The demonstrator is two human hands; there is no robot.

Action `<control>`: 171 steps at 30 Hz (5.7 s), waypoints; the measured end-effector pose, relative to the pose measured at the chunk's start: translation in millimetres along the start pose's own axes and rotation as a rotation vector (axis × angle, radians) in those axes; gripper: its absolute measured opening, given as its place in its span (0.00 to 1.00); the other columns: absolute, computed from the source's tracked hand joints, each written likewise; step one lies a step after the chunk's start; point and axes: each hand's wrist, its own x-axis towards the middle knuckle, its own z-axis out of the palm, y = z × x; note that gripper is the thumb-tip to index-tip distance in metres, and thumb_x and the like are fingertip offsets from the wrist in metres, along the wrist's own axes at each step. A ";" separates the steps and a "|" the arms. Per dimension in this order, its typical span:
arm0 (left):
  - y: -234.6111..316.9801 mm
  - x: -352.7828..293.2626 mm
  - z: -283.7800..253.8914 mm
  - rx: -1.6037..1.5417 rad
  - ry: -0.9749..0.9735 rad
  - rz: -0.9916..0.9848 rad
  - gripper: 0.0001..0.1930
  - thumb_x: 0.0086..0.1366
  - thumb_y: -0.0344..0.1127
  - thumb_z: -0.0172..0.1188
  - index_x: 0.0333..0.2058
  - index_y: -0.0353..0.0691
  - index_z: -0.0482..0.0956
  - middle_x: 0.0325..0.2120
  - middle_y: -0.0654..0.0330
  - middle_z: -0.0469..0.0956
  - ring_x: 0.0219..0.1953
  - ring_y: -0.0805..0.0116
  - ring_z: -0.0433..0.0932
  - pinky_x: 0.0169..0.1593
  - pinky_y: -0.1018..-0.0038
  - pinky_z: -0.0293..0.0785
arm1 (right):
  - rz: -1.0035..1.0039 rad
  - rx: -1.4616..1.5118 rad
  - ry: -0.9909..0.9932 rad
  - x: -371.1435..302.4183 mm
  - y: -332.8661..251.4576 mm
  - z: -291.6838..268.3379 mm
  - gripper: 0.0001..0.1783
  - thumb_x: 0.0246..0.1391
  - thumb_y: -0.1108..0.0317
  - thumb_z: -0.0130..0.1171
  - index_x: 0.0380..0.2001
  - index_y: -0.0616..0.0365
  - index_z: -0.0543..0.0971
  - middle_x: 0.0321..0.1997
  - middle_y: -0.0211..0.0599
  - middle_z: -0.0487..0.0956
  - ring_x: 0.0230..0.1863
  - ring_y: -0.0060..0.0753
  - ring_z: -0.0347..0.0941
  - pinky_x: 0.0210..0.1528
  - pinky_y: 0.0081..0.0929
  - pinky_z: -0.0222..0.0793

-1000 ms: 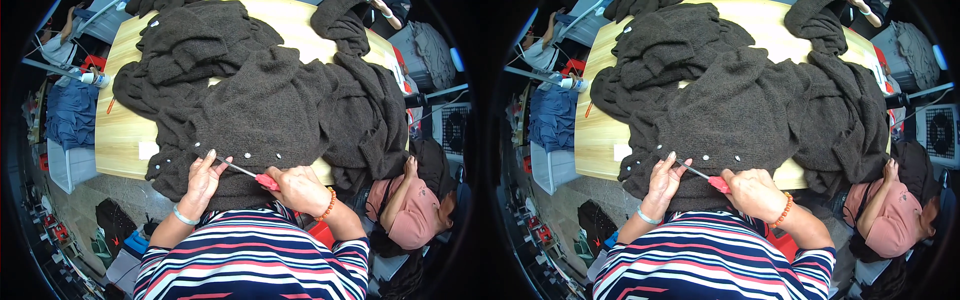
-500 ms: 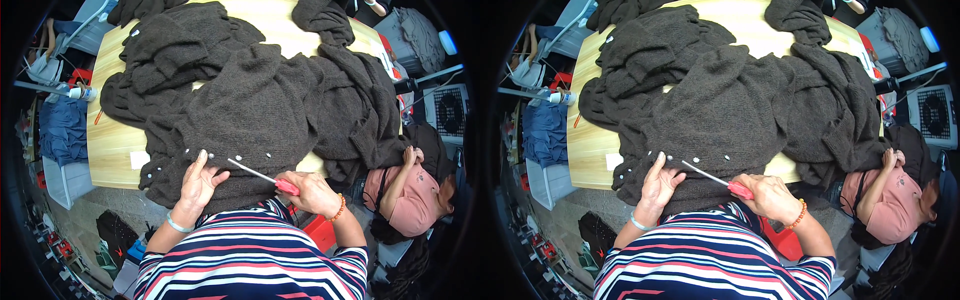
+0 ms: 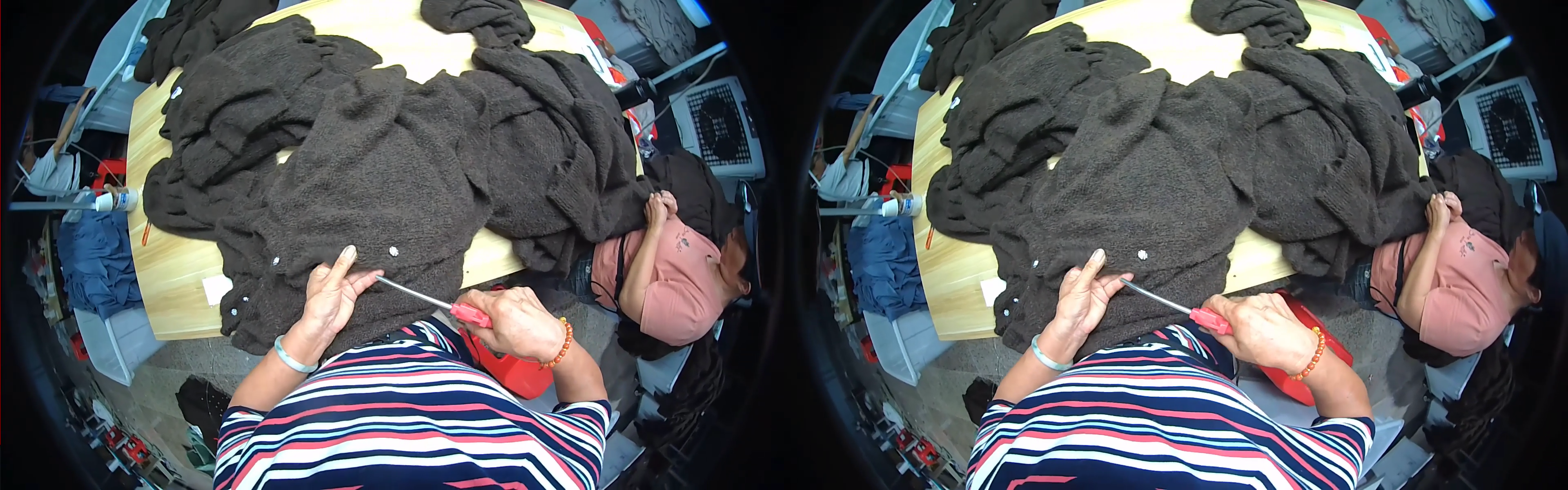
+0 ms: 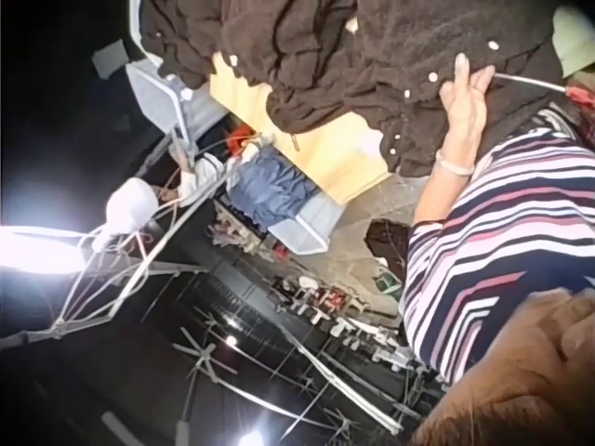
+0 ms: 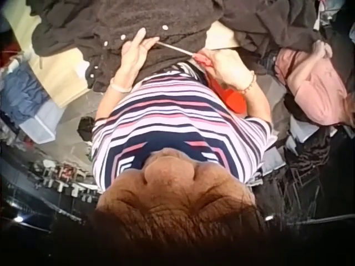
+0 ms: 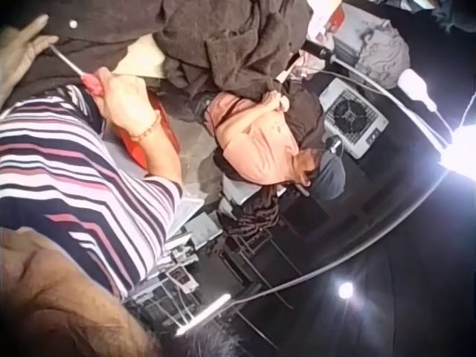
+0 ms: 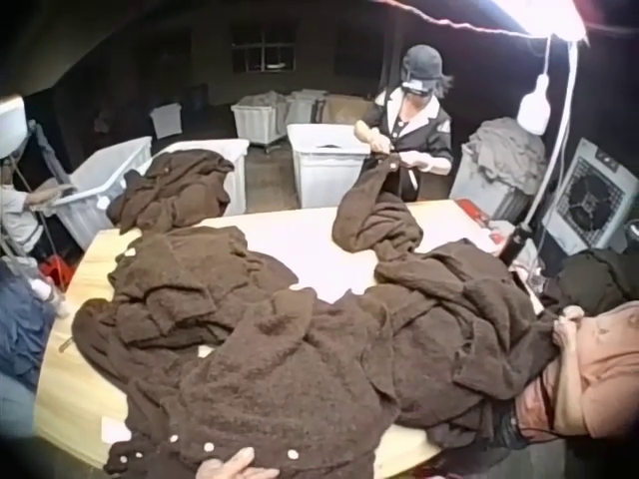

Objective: Trimming loose threads from brown sweaters using scissors on a work table.

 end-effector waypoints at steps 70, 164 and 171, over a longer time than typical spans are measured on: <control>-40.1 -8.1 24.3 0.267 -0.306 -0.322 0.21 0.76 0.41 0.47 0.58 0.31 0.71 0.51 0.52 0.77 0.57 0.61 0.75 0.64 0.65 0.71 | -0.322 0.320 0.182 53.7 -21.8 6.2 0.13 0.55 0.71 0.64 0.44 0.59 0.77 0.31 0.44 0.82 0.35 0.43 0.82 0.38 0.31 0.75; 47.1 -2.4 20.7 1.805 -0.584 0.808 0.28 0.52 0.43 0.71 0.50 0.36 0.75 0.40 0.53 0.76 0.45 0.55 0.75 0.51 0.61 0.67 | -0.397 -0.061 0.208 112.2 1.6 24.6 0.19 0.47 0.56 0.69 0.40 0.55 0.82 0.42 0.34 0.78 0.51 0.40 0.70 0.56 0.38 0.61; 41.8 -6.9 37.3 1.652 -0.491 0.687 0.20 0.57 0.36 0.67 0.48 0.36 0.76 0.32 0.56 0.78 0.37 0.60 0.78 0.46 0.65 0.70 | -0.646 0.133 0.296 111.5 -7.4 16.1 0.11 0.51 0.69 0.65 0.36 0.56 0.74 0.36 0.34 0.77 0.40 0.42 0.76 0.54 0.43 0.68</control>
